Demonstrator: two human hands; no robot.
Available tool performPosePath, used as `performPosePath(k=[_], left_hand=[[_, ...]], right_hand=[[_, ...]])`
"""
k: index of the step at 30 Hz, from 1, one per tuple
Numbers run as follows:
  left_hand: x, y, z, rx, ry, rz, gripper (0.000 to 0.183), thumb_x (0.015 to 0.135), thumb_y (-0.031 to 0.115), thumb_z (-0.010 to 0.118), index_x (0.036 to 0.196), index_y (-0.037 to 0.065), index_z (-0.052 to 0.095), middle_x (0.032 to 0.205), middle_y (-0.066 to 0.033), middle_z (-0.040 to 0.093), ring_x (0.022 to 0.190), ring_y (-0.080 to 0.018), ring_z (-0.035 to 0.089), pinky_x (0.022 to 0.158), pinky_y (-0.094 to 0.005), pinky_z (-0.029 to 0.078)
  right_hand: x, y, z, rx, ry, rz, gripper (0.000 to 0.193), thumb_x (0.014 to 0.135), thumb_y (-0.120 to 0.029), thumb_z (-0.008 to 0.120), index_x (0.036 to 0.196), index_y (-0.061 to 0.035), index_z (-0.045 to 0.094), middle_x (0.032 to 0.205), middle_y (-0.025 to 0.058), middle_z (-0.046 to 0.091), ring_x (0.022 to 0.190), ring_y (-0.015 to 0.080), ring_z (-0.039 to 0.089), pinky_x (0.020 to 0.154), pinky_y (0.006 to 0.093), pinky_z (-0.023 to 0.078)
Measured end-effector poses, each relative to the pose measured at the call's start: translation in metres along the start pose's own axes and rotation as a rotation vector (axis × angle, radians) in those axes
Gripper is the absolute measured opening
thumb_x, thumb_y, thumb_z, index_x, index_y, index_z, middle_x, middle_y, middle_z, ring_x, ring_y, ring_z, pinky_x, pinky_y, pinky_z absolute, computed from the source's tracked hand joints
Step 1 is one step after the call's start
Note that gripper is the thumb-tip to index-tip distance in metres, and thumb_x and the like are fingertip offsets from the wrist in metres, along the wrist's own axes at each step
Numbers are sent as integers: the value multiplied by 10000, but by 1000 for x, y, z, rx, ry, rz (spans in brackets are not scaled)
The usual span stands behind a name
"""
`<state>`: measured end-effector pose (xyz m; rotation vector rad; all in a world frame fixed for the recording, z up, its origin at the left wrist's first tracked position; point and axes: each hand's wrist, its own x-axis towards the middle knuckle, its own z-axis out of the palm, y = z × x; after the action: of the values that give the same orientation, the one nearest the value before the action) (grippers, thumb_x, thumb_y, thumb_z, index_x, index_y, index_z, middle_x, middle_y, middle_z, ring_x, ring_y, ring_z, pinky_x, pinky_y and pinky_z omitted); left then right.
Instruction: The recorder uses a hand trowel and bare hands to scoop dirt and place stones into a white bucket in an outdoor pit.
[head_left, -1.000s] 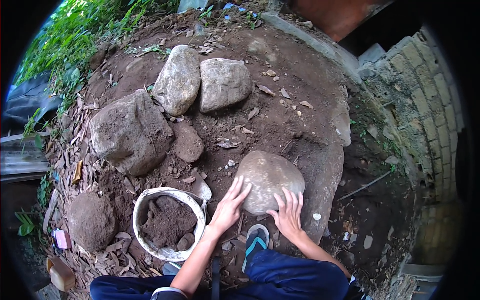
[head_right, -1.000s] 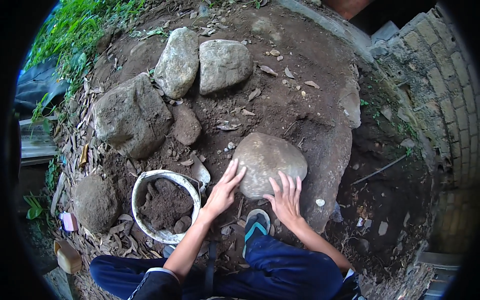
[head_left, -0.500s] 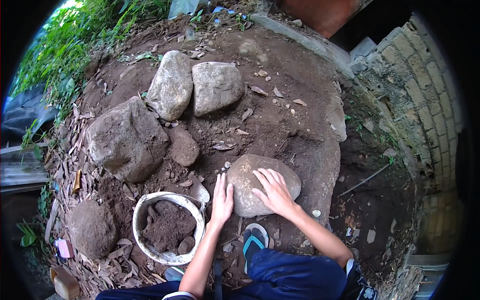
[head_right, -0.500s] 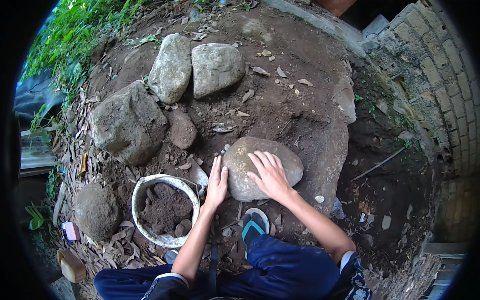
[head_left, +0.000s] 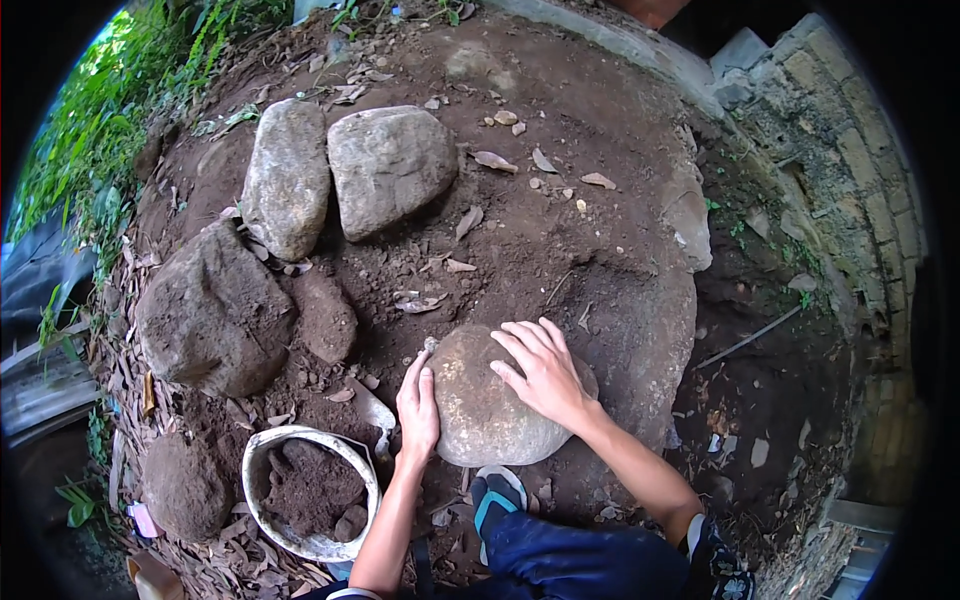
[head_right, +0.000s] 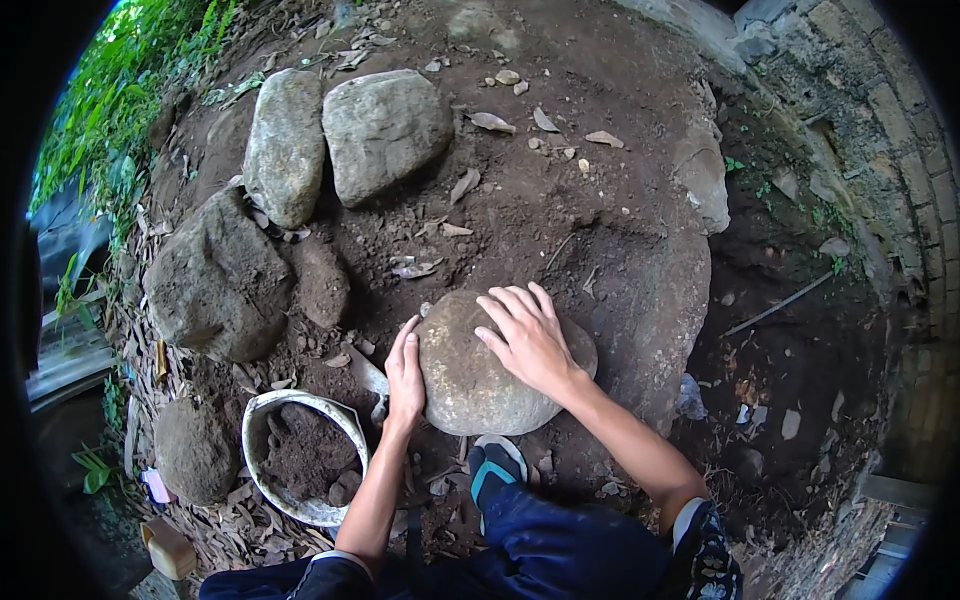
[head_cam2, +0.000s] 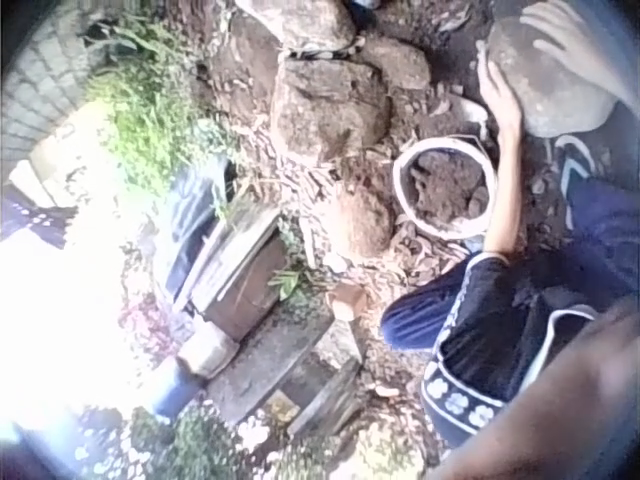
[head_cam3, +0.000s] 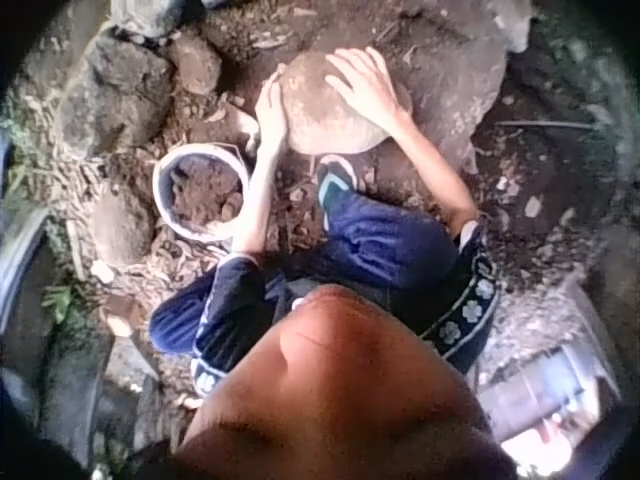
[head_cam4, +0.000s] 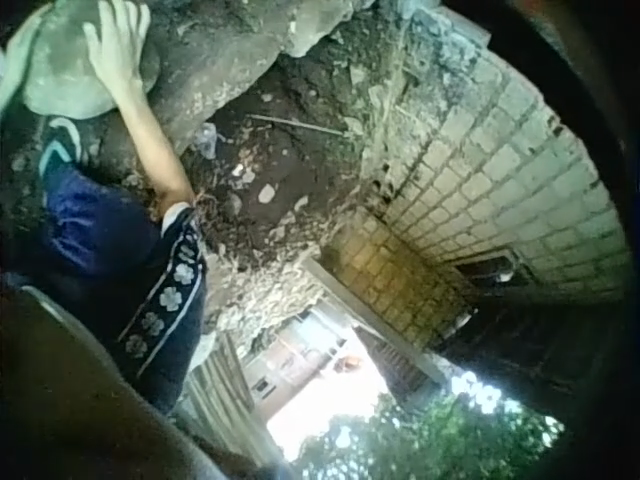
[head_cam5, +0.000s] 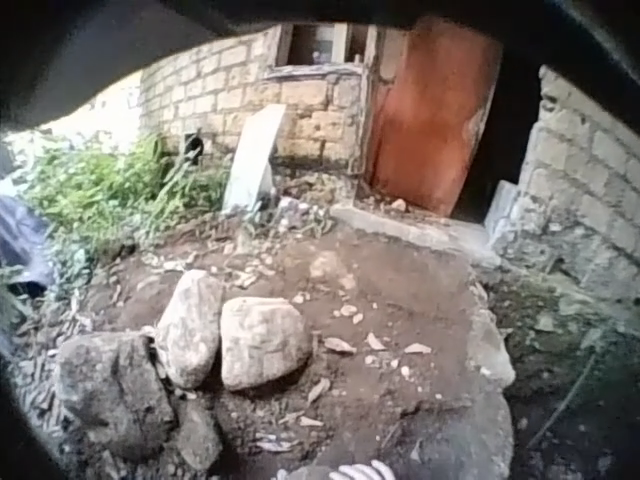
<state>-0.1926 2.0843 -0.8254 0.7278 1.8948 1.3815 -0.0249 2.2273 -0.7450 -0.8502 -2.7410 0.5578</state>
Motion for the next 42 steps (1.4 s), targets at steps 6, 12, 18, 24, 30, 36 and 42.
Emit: performPosePath(k=[6,12,18,24,30,36,42], left_hand=[[25,3,-2,11,-79,-65,437,1032,251,482,1345,-37,583,1315,-225,641,1256,-308,595,1099,-359,407],[25,15,5,152,-41,-66,400,999,270,528,1253,-9,662,1214,-233,686,1170,-322,652,1038,-366,463],[-8,30,12,159,125,-34,414,938,237,533,1221,-35,665,1222,-257,670,1184,-382,636,1076,-407,450],[-70,60,25,229,78,116,546,882,264,642,1317,-61,588,1420,-296,521,1336,-426,497,1160,-448,363],[-124,59,7,230,-112,261,586,833,306,718,1310,-21,621,1446,-286,502,1367,-414,477,1159,-449,370],[-131,48,-21,-267,-237,-57,489,916,190,632,1372,24,571,1261,-179,678,1189,-334,638,1056,-432,467],[-122,2,17,-44,-306,128,597,1065,318,390,1530,-44,294,1565,-256,341,1475,-392,291,1217,-435,229]], right_hand=[[-27,36,-21,-3,360,241,288,961,-200,641,1211,-63,675,1128,130,719,1096,268,640,1070,479,399],[-56,34,-26,8,317,261,295,935,-176,647,1198,-44,659,1132,153,694,1080,319,633,1050,469,399],[-87,-11,1,13,261,261,486,985,-293,581,1394,-39,515,1374,191,536,1289,359,477,1130,497,304],[-116,-17,16,84,405,351,513,1038,-290,480,1458,0,425,1453,213,466,1355,383,414,1163,537,250],[-174,-16,8,-88,244,315,482,1036,-215,391,1470,-7,412,1473,190,454,1395,358,393,1197,531,203],[-132,-62,-9,1,460,338,420,1025,-258,501,1343,11,553,1385,193,549,1316,369,475,1138,477,304],[-71,-80,1,46,25,64,305,977,-229,576,1217,-64,666,1215,121,675,1228,273,586,1209,533,193]])
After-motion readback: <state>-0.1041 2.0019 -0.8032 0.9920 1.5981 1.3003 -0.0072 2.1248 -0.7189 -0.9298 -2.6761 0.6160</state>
